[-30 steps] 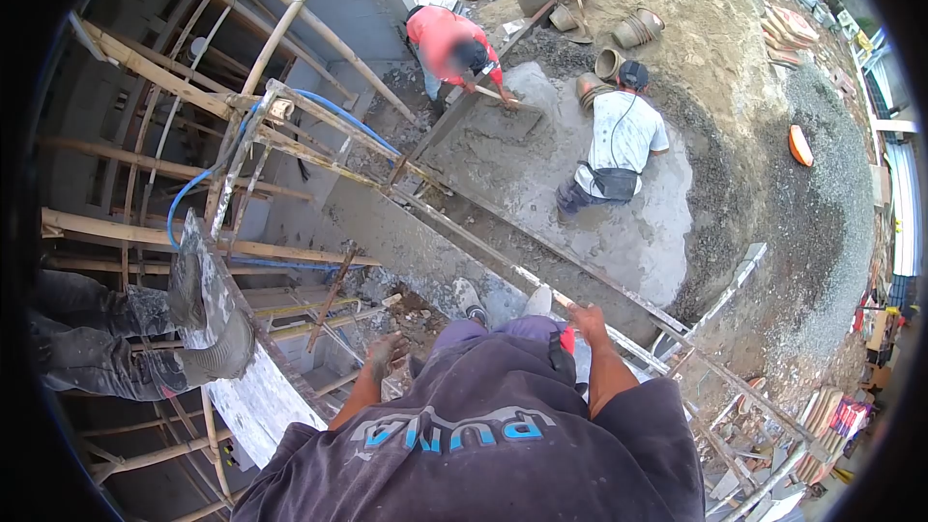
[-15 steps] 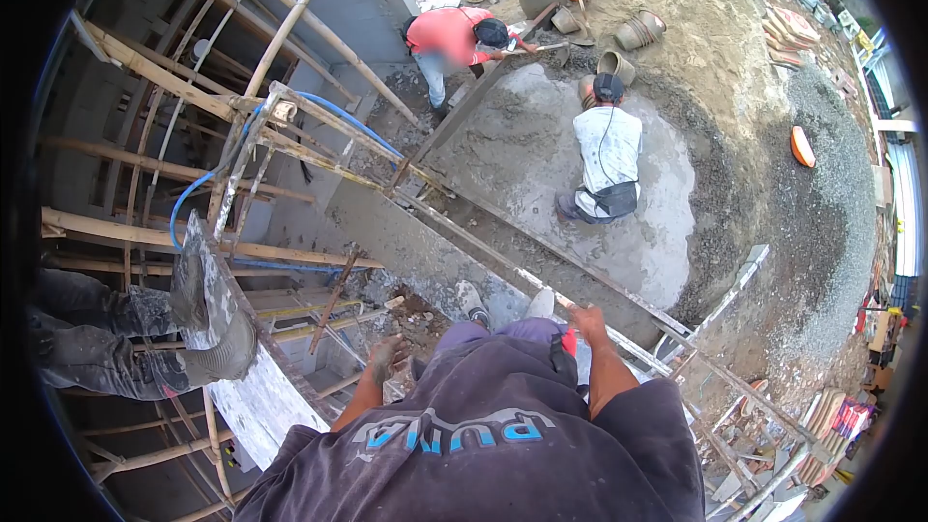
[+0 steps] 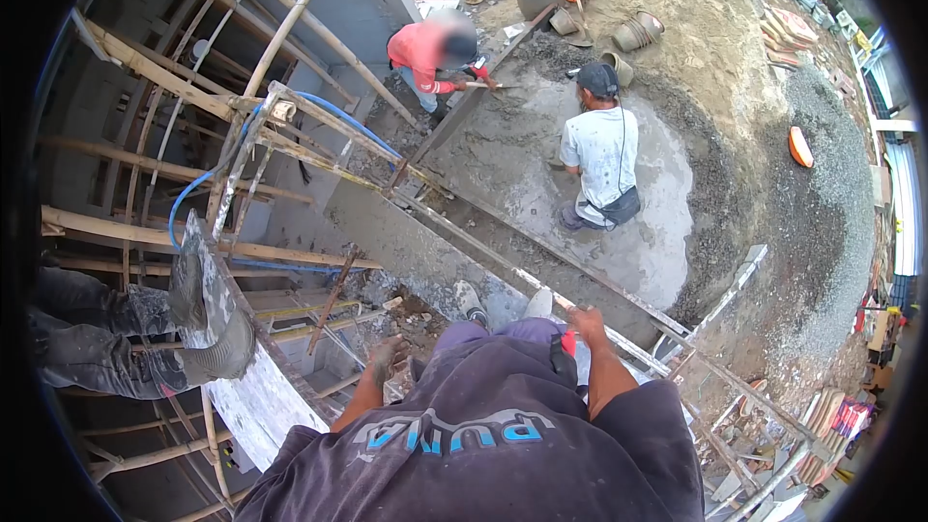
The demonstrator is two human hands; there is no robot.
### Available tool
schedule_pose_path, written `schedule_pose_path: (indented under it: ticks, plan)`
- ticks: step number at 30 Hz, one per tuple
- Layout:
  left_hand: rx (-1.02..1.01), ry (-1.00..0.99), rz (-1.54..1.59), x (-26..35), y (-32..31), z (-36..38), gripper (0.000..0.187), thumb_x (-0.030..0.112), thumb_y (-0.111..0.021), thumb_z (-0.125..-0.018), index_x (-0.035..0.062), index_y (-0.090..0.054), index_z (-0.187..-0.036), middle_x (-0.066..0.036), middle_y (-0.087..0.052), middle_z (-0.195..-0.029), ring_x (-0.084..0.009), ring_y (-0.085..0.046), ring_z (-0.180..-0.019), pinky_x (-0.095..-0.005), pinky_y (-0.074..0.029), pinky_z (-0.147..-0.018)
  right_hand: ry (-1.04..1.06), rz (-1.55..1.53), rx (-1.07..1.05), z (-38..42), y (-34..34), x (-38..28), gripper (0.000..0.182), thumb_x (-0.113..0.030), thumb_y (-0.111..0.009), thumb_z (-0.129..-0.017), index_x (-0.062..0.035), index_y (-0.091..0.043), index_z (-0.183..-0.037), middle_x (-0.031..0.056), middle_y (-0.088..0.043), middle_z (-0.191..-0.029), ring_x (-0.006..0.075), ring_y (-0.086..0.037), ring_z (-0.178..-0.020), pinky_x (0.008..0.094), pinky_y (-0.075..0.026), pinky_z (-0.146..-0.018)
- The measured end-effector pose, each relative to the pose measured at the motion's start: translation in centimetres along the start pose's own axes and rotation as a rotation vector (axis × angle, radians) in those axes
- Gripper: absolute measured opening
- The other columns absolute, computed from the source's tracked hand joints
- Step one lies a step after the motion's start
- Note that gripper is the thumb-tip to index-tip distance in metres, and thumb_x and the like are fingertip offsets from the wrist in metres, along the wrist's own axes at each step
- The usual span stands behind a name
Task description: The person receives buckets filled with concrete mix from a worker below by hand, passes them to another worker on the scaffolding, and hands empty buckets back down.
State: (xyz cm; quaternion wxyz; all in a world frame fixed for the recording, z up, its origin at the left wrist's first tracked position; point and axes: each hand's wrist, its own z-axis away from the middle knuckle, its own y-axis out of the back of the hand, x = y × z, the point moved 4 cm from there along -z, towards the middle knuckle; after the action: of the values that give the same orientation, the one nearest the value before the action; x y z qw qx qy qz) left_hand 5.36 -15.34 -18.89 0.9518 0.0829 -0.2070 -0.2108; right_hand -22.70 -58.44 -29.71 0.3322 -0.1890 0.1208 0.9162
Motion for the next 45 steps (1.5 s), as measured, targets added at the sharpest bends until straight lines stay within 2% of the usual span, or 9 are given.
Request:
schedule_pose_path:
  ticks: [14, 16, 18, 22, 24, 27, 32, 36, 45]
  plan:
    - [0.065, -0.104, -0.348, 3.5, -1.0, -2.5, 0.053, 0.04, -0.068, -0.084, 0.0101, -0.055, -0.126, -0.008, -0.063, -0.112, -0.0235, -0.061, -0.097, -0.0417, -0.047, -0.081, 0.049, -0.016, 0.033, 2.3, -1.8, -3.0, 0.046, -0.03, -0.067, -0.085, 0.0031, -0.055, -0.115, 0.0154, -0.066, -0.097, 0.0254, -0.065, -0.078, 0.0413, -0.053, -0.069]
    - [0.063, -0.448, -0.553, 5.5, -1.9, -11.0, 0.067, 0.039, -0.07, -0.081, 0.0008, -0.049, -0.132, -0.017, -0.06, -0.122, -0.0289, -0.059, -0.109, -0.0395, -0.045, -0.093, 0.059, -0.055, 0.031, 3.1, -2.8, -4.1, 0.048, -0.03, -0.066, -0.086, 0.0016, -0.052, -0.119, 0.0151, -0.066, -0.097, 0.0254, -0.065, -0.079, 0.041, -0.053, -0.07]
    - [-0.021, -0.429, -0.527, 11.4, -6.9, -11.1, 0.075, 0.037, -0.07, -0.081, -0.0047, -0.041, -0.136, -0.022, -0.053, -0.131, -0.0295, -0.053, -0.12, -0.0348, -0.041, -0.1, 0.042, -0.073, -0.023, 4.0, -4.0, -4.3, 0.049, -0.03, -0.065, -0.087, 0.0001, -0.049, -0.122, 0.0143, -0.065, -0.097, 0.025, -0.065, -0.08, 0.04, -0.053, -0.072]
    - [-0.044, -0.667, -0.622, 21.2, -15.9, -17.5, 0.08, 0.034, -0.07, -0.08, -0.0016, -0.034, -0.14, -0.023, -0.05, -0.132, -0.035, -0.049, -0.123, -0.0392, -0.038, -0.104, -0.049, -0.04, -0.109, 4.6, -7.7, -2.0, 0.047, -0.03, -0.064, -0.088, -0.0008, -0.051, -0.123, 0.0099, -0.066, -0.099, 0.0197, -0.065, -0.08, 0.0325, -0.052, -0.071]
    - [0.064, -1.094, -0.881, 26.2, -19.4, -22.0, 0.083, 0.027, -0.072, -0.077, 0.0019, -0.03, -0.144, -0.024, -0.046, -0.135, -0.0378, -0.047, -0.123, -0.0413, -0.036, -0.106, -0.072, -0.022, -0.104, 4.5, -10.0, 0.3, 0.043, -0.028, -0.064, -0.088, 0.0007, -0.055, -0.119, 0.0083, -0.066, -0.096, 0.0161, -0.064, -0.079, 0.0291, -0.05, -0.068]
    - [0.114, -1.308, -1.288, 31.2, -24.6, -29.1, 0.061, 0.027, -0.071, -0.075, 0.0111, -0.049, -0.129, -0.016, -0.057, -0.121, -0.0346, -0.053, -0.114, -0.043, -0.041, -0.097, 0.016, -0.007, 0.076, 2.8, -12.7, 4.6, 0.03, -0.025, -0.062, -0.09, 0.0011, -0.062, -0.106, 0.0072, -0.067, -0.083, 0.012, -0.062, -0.067, 0.0244, -0.048, -0.06]
    - [-0.758, -0.956, -1.693, 29.2, -26.6, -31.7, 0.039, 0.037, -0.072, -0.07, 0.0075, -0.063, -0.094, -0.01, -0.066, -0.086, -0.0293, -0.064, -0.08, -0.0419, -0.047, -0.069, 0.044, -0.12, 0.261, 2.9, -14.8, 3.8, 0.022, -0.021, -0.059, -0.091, 0.0001, -0.064, -0.094, 0.0059, -0.065, -0.068, 0.0094, -0.057, -0.054, 0.0223, -0.045, -0.052]
    - [-0.809, -1.155, -1.368, 24.0, -24.0, -30.4, 0.044, 0.043, -0.075, -0.067, 0.0031, -0.061, -0.08, -0.011, -0.063, -0.073, -0.0252, -0.059, -0.064, -0.0399, -0.045, -0.061, 0.008, -0.078, 0.26, 2.5, -16.6, 3.5, 0.021, -0.02, -0.059, -0.091, 0.0002, -0.064, -0.093, 0.005, -0.064, -0.066, 0.0095, -0.057, -0.054, 0.0234, -0.046, -0.052]
    - [-0.499, -0.613, -0.983, 24.6, -15.6, -17.3, 0.042, 0.044, -0.077, -0.067, 0.0079, -0.055, -0.072, -0.004, -0.055, -0.066, -0.0167, -0.051, -0.061, -0.0328, -0.042, -0.057, 0.003, 0.033, 0.146, 2.3, -17.4, 2.1, 0.024, -0.021, -0.059, -0.09, 0.0011, -0.064, -0.096, 0.0063, -0.067, -0.074, 0.0129, -0.062, -0.06, 0.0268, -0.05, -0.057]
